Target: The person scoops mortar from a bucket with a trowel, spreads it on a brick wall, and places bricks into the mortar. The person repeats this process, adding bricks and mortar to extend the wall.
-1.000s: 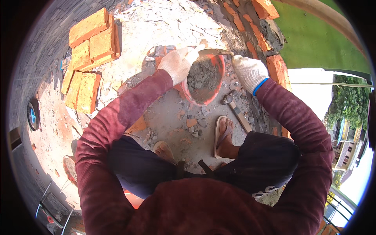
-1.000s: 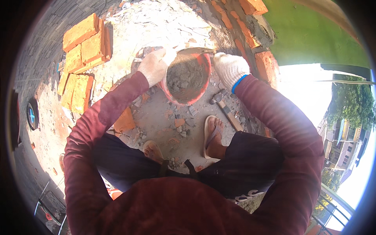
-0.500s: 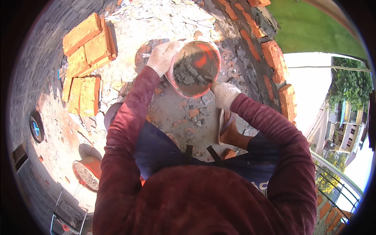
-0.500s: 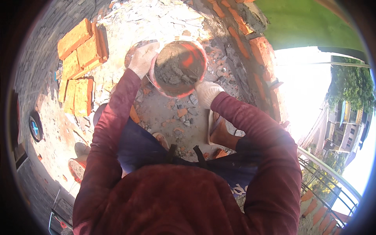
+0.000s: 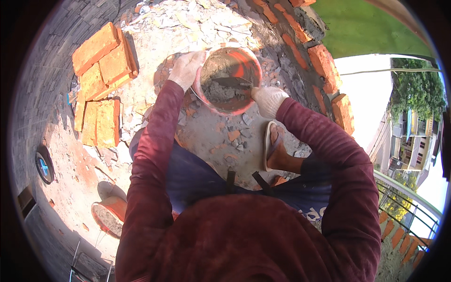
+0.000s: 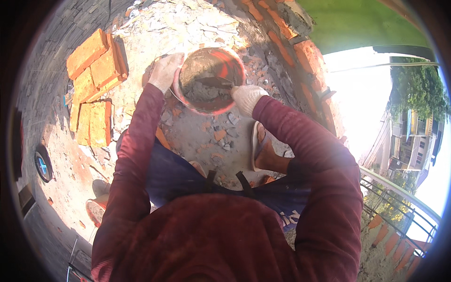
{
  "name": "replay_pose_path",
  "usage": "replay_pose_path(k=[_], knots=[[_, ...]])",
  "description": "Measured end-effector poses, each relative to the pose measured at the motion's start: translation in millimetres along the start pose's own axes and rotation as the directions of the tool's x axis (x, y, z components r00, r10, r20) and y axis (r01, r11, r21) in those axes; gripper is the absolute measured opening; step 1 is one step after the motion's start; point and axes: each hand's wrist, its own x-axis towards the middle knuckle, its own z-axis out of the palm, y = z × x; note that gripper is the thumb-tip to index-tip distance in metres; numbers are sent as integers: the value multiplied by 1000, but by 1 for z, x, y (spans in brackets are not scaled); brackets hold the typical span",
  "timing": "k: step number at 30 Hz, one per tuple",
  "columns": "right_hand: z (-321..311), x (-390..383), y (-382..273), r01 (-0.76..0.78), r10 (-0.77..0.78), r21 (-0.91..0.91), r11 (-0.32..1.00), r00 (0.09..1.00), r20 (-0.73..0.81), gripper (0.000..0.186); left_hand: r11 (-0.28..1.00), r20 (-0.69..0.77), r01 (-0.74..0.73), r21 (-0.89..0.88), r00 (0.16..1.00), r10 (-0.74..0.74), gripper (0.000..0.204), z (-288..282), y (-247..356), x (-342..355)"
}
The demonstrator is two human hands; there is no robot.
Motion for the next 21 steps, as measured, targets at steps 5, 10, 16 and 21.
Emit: replay_pose_path(k=[5,10,16,21], knots=[[-33,-5,7,-107,104,-13,994,987,-120,28,996,13,81,47,997,-82,46,-7,2,-2],[10,40,21,-93,97,307,947,995,3,33,989,149,-116,87,984,102,38,-8,-19,22],[-22,-3,-29,-5,7,-23,1000,992,126,34,982,177,-182,45,969,171,30,-12,-40,21],[6,14,19,-230,230,-12,973,973,10,32,884,258,-334,328,932,256,28,12,-39,34]])
